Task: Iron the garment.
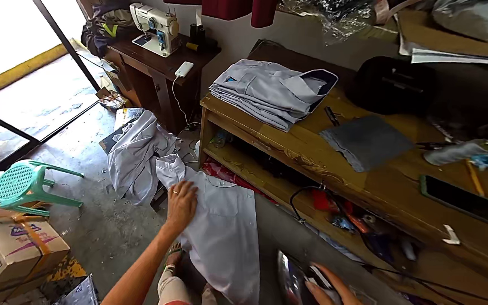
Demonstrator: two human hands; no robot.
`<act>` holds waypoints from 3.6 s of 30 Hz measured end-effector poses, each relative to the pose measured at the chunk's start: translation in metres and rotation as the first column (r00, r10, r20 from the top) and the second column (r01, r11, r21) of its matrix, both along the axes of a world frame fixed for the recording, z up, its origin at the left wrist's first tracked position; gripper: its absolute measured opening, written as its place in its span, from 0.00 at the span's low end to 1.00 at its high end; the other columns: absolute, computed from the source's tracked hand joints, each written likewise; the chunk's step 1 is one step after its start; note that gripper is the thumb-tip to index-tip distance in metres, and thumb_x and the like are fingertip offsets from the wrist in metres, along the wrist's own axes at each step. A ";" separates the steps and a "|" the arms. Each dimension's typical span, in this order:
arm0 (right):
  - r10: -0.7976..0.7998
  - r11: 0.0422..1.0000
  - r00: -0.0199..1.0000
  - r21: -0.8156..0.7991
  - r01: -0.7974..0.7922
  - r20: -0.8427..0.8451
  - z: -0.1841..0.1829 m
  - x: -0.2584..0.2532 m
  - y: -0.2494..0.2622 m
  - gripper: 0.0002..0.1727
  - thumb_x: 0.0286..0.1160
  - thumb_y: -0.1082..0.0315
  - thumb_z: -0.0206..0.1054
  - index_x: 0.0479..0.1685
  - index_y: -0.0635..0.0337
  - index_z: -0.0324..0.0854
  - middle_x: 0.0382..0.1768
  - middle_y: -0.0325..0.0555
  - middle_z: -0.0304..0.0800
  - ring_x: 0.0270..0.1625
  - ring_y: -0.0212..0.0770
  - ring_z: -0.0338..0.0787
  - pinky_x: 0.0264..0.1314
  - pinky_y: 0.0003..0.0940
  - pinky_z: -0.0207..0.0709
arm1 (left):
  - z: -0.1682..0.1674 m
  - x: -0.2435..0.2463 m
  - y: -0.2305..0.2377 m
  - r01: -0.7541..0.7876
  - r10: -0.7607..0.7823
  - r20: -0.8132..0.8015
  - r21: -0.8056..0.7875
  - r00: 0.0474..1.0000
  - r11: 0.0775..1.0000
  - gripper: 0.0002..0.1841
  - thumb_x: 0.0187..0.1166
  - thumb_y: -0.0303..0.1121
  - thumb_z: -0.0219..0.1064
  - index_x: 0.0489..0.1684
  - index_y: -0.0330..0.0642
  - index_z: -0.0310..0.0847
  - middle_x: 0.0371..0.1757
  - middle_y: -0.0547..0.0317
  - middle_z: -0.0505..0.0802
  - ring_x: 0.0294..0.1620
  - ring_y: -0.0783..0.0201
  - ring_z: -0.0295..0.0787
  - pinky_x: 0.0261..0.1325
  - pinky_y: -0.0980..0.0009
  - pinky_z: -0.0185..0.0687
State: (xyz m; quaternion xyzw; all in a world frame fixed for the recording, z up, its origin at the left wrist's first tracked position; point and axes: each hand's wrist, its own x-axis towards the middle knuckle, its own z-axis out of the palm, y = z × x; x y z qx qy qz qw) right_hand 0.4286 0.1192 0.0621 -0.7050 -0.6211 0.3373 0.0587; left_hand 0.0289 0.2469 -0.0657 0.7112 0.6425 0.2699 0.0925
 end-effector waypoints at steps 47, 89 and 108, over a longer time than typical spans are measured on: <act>-0.393 0.910 0.907 -0.079 0.407 0.149 -0.032 -0.213 0.125 0.36 0.76 0.51 0.70 0.85 0.50 0.67 0.56 0.60 0.91 0.59 0.61 0.91 0.61 0.63 0.81 | -0.030 -0.024 0.111 0.475 -0.560 -0.131 -0.395 0.818 0.787 0.32 0.91 0.58 0.41 0.93 0.64 0.59 0.93 0.53 0.66 0.95 0.38 0.49 0.88 0.24 0.28; -0.446 0.874 0.872 -0.113 0.473 0.200 -0.020 -0.157 0.032 0.36 0.72 0.51 0.74 0.83 0.47 0.73 0.55 0.61 0.93 0.57 0.63 0.92 0.60 0.66 0.81 | -0.044 -0.030 0.116 0.472 -0.554 -0.165 -0.363 0.816 0.803 0.32 0.89 0.62 0.39 0.90 0.68 0.65 0.83 0.59 0.80 0.83 0.50 0.74 0.88 0.39 0.49; -0.488 0.864 0.871 0.170 0.474 0.052 -0.046 0.140 -0.024 0.49 0.63 0.47 0.81 0.86 0.59 0.66 0.60 0.80 0.84 0.51 0.77 0.88 0.52 0.77 0.76 | 0.033 0.164 -0.144 0.301 -0.444 0.045 -0.795 0.895 0.526 0.27 0.83 0.55 0.60 0.62 0.39 0.83 0.54 0.41 0.93 0.52 0.40 0.93 0.52 0.38 0.86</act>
